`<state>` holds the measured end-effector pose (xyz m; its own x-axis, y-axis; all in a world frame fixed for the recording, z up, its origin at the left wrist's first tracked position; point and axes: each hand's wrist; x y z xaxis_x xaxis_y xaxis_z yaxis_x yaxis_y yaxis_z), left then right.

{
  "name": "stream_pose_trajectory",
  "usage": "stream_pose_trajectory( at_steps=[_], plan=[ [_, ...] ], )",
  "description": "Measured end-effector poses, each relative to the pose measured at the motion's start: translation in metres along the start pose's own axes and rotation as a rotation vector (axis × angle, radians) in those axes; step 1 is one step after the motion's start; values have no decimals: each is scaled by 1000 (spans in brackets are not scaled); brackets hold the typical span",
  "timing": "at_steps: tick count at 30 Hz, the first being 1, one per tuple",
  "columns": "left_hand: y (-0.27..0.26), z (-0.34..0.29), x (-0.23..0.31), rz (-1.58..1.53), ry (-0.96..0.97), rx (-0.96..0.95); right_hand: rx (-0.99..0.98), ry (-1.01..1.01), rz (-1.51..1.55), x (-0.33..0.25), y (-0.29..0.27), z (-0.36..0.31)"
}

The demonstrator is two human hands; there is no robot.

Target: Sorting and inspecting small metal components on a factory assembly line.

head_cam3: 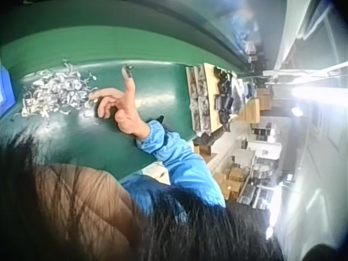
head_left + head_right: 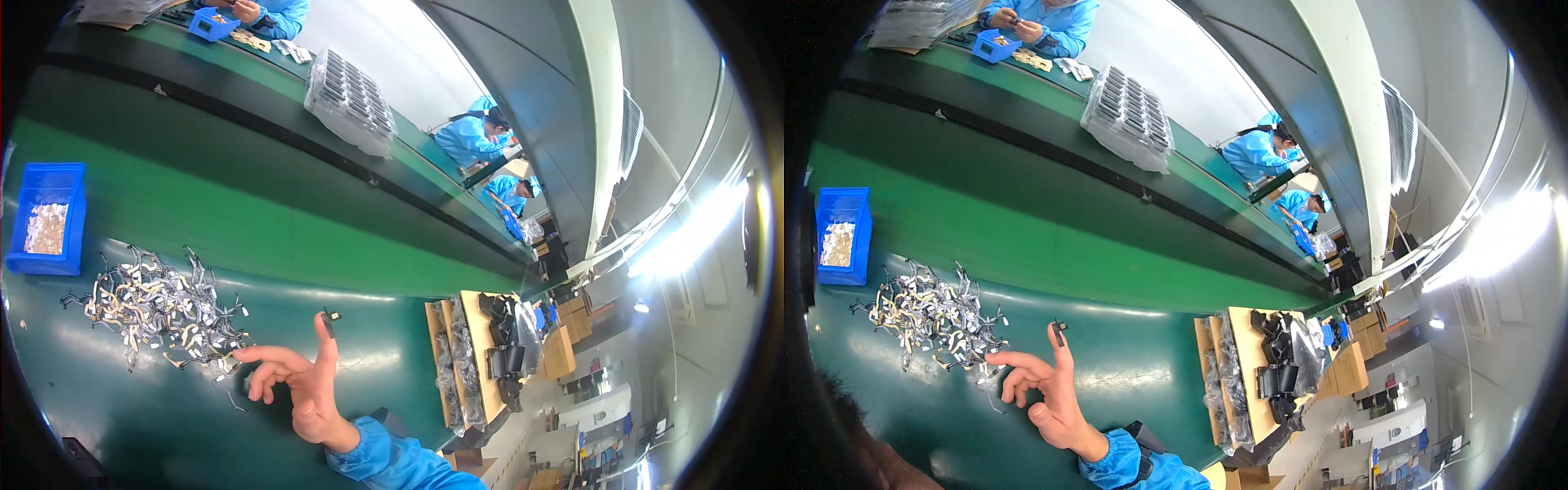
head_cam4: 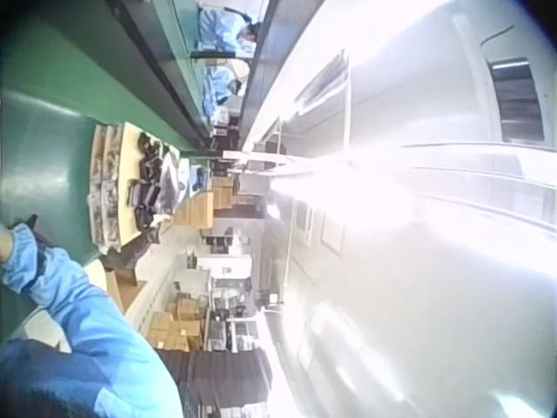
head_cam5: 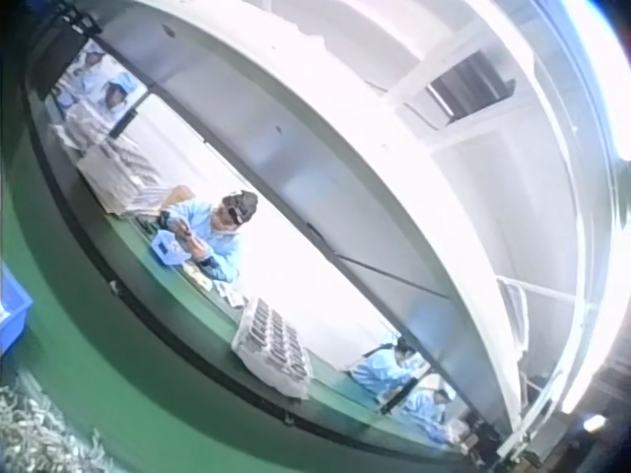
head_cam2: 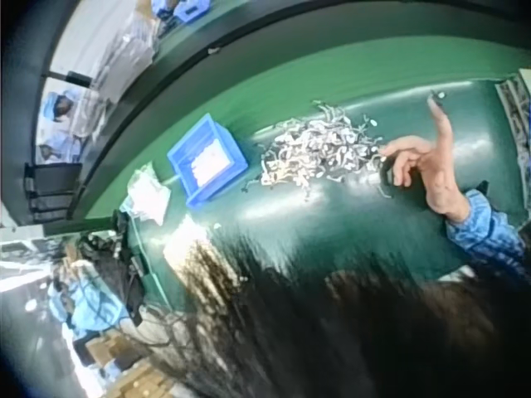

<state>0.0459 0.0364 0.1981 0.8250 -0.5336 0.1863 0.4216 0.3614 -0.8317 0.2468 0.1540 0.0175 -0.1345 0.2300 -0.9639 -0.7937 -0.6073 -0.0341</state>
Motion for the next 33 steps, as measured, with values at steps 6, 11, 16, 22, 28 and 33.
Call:
stream_pose_trajectory(
  at_steps=[6,11,16,22,28,33],
  plan=[
    [4,2,0,11,16,3,-2,2,25,3,1,-1],
    [3,4,-1,21,34,-7,2,-10,17,0,-2,0],
    [4,3,0,42,49,-4,-12,-25,24,4,0,-2],
    [4,4,1,57,89,10,-9,-104,101,3,-1,-4],
    [5,9,0,79,113,12,-23,-33,59,5,0,-1],
    [7,15,-1,82,143,16,-34,-43,69,5,-5,-3]
  ],
)
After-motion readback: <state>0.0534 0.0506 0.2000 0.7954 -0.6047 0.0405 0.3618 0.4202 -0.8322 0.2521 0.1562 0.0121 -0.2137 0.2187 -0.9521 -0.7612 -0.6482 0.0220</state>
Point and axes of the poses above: each hand's wrist, its own z-axis towards the middle knuckle, its own y-axis out of the palm, x = y × z, and after that the axes turned 2 degrees about z, right-handed
